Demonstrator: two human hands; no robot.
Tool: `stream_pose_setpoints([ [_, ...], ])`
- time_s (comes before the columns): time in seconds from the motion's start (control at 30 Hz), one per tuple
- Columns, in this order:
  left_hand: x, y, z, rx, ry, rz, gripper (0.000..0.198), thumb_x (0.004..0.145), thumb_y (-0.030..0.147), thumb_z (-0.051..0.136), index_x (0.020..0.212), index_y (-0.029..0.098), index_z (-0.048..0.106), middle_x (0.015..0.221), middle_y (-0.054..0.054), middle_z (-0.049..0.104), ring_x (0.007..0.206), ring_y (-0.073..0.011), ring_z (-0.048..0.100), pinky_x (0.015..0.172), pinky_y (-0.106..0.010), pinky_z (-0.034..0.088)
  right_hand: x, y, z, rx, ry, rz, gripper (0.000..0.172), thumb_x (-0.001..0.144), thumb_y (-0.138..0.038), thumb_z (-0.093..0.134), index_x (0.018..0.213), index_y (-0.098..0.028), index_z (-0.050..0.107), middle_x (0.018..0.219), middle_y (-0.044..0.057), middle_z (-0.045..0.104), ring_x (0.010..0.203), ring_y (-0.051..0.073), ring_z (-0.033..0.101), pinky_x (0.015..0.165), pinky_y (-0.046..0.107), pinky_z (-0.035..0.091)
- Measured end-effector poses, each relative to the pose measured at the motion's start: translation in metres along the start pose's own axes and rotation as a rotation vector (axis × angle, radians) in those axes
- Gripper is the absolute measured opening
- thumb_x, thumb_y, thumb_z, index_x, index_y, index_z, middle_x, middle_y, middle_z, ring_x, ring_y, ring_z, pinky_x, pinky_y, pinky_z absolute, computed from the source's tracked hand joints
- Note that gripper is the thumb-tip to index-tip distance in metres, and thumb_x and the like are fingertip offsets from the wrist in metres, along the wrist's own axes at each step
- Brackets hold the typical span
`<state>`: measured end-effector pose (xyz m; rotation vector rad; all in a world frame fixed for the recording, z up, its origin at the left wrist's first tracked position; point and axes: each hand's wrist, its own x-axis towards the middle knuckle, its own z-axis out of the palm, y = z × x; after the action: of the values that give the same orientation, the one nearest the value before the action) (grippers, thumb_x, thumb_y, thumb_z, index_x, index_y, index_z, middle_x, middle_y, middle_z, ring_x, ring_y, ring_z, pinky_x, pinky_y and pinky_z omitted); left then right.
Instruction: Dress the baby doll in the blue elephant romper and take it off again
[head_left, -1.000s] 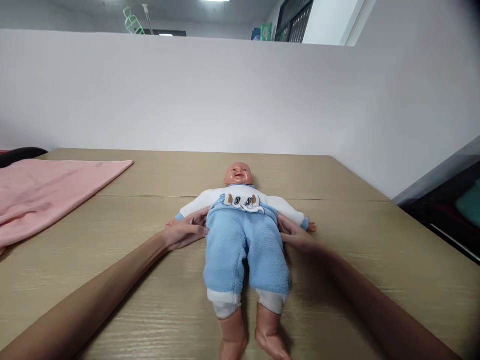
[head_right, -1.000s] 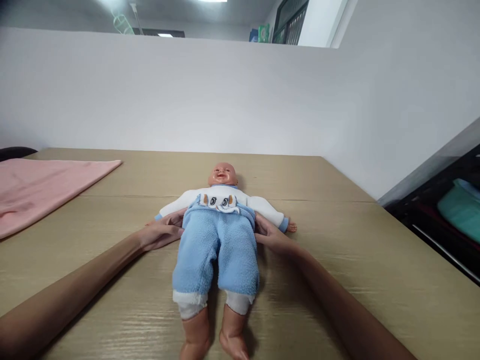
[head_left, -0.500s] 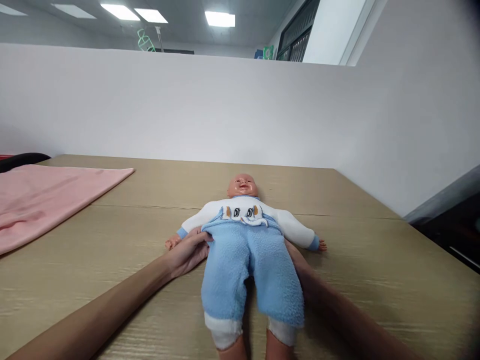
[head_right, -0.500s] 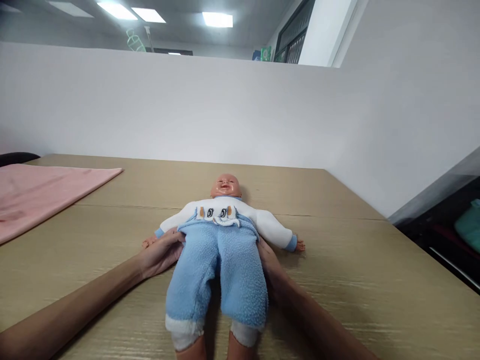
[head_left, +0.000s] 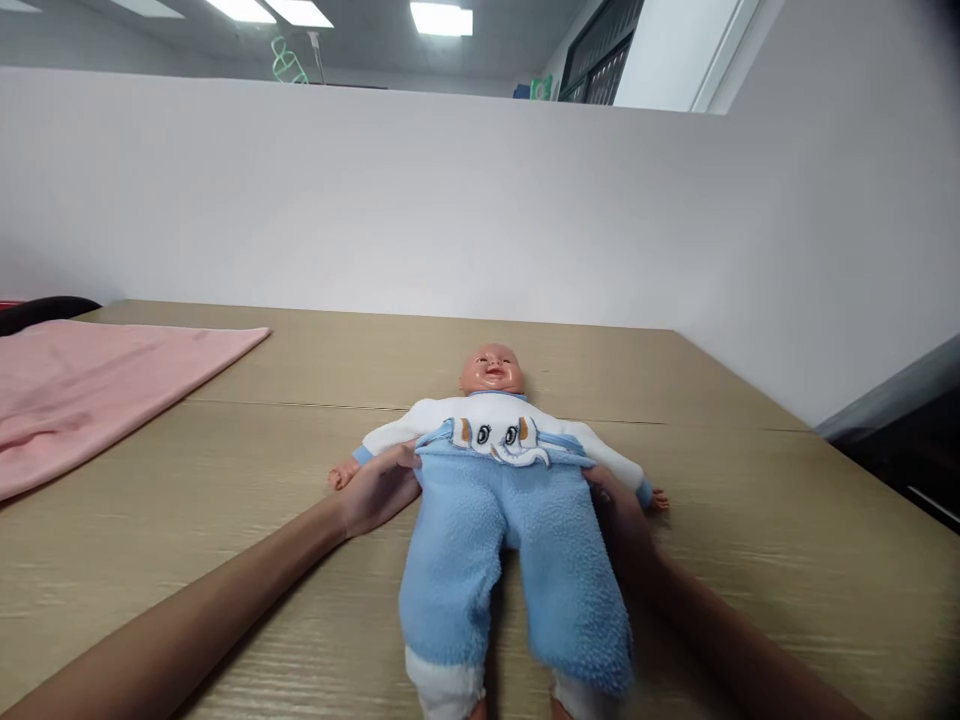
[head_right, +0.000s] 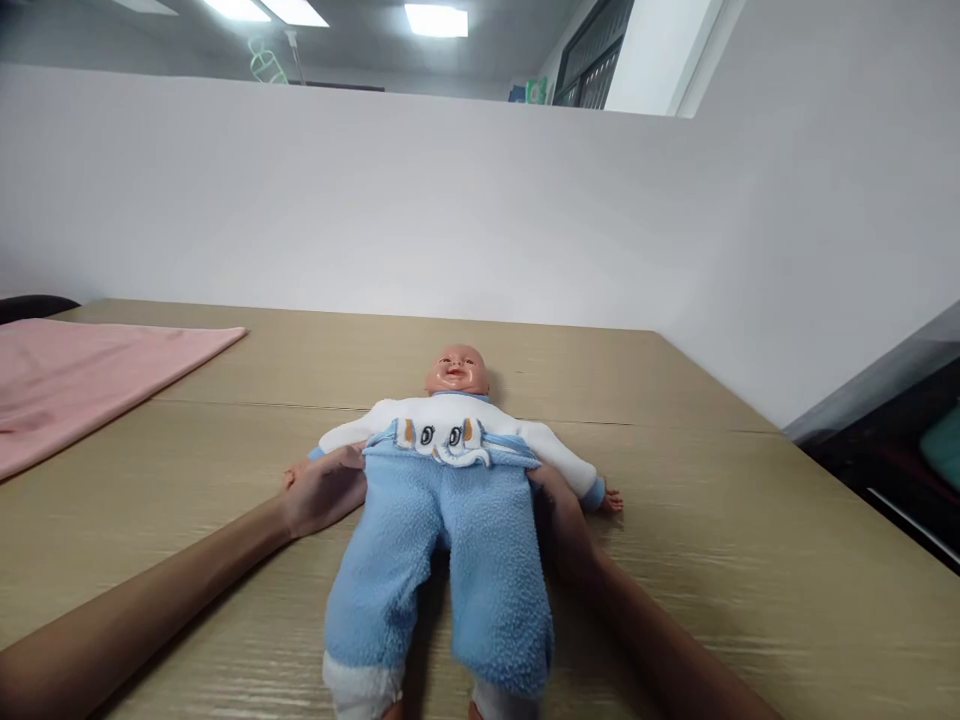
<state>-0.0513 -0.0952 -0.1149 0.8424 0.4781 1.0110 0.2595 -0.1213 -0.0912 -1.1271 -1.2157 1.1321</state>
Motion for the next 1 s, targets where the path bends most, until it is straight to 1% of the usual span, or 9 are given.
stream_pose_setpoints([
  [0.1,-0.001,0.004,0.004,-0.039,-0.051,0.025,0.026,0.083,0.026,0.077,0.107,0.017,0.082,0.119,-0.010,0.082,0.125,-0.0339,0.070,0.116,-0.043,0.045,-0.004,-0.009,0.002,0.155,-0.052,0.026,0.014,0.083,-0.042,0.070,0.074,-0.031,0.070,0.079,0.003,0.073,0.096,0.032,0.072,0.096,0.045,0.061],
  [0.2,-0.001,0.002,0.004,-0.026,-0.046,0.052,0.030,0.095,0.038,0.078,0.116,0.017,0.082,0.128,-0.012,0.081,0.135,-0.0349,0.066,0.124,-0.046,0.039,-0.002,-0.006,0.005,0.313,-0.116,0.038,0.010,0.083,-0.041,0.071,0.084,-0.031,0.072,0.088,0.002,0.076,0.106,0.032,0.073,0.101,0.045,0.061],
  [0.3,-0.001,-0.002,0.000,0.035,-0.007,0.020,0.039,0.101,0.048,0.075,0.127,0.019,0.080,0.135,-0.012,0.079,0.139,-0.0331,0.065,0.127,-0.046,0.035,0.004,0.002,0.006,0.376,-0.109,0.090,0.021,0.082,-0.044,0.077,0.095,-0.029,0.073,0.099,0.001,0.080,0.111,0.030,0.074,0.103,0.042,0.061],
  [0.37,-0.001,-0.004,-0.001,0.079,0.042,-0.012,0.042,0.102,0.051,0.075,0.128,0.019,0.080,0.135,-0.012,0.080,0.134,-0.0320,0.067,0.125,-0.045,0.038,0.009,0.007,0.006,0.384,-0.052,0.164,0.030,0.080,-0.049,0.082,0.099,-0.027,0.074,0.105,0.002,0.081,0.114,0.030,0.074,0.103,0.041,0.062],
  [0.47,-0.001,-0.006,0.000,0.136,0.142,-0.013,0.045,0.096,0.054,0.081,0.123,0.018,0.081,0.125,-0.011,0.082,0.117,-0.0298,0.072,0.112,-0.042,0.048,0.014,0.017,0.005,0.310,0.066,0.245,0.041,0.078,-0.059,0.085,0.101,-0.026,0.075,0.110,0.003,0.082,0.117,0.030,0.075,0.103,0.040,0.063],
  [0.53,-0.001,-0.006,0.003,0.176,0.199,0.047,0.046,0.093,0.057,0.084,0.115,0.017,0.080,0.114,-0.009,0.082,0.105,-0.0270,0.071,0.101,-0.038,0.051,0.016,0.023,0.003,0.236,0.108,0.217,0.047,0.076,-0.065,0.086,0.099,-0.026,0.075,0.111,0.004,0.082,0.117,0.030,0.075,0.102,0.040,0.064],
  [0.7,-0.006,-0.003,0.011,0.398,0.237,0.253,0.037,0.093,0.054,0.084,0.096,0.019,0.072,0.092,0.000,0.066,0.086,-0.0182,0.055,0.083,-0.028,0.044,0.018,0.033,0.000,0.175,0.100,0.145,0.056,0.074,-0.073,0.086,0.102,-0.026,0.075,0.111,0.004,0.081,0.114,0.028,0.075,0.102,0.038,0.063],
  [0.87,-0.010,0.001,0.016,0.570,0.276,0.378,0.040,0.097,0.058,0.078,0.093,0.021,0.065,0.091,0.001,0.058,0.089,-0.0181,0.050,0.085,-0.027,0.041,0.015,0.034,0.000,0.028,0.230,0.083,0.061,0.076,-0.080,0.081,0.102,-0.025,0.076,0.111,0.005,0.079,0.111,0.029,0.072,0.098,0.038,0.061],
  [1.0,-0.010,0.000,0.018,0.648,0.316,0.482,0.037,0.100,0.058,0.075,0.101,0.021,0.068,0.097,-0.001,0.063,0.097,-0.0203,0.055,0.091,-0.028,0.043,0.010,0.032,0.004,-0.084,0.200,-0.040,0.056,0.082,-0.079,0.078,0.097,-0.025,0.070,0.096,0.003,0.071,0.098,0.025,0.067,0.094,0.035,0.057],
])
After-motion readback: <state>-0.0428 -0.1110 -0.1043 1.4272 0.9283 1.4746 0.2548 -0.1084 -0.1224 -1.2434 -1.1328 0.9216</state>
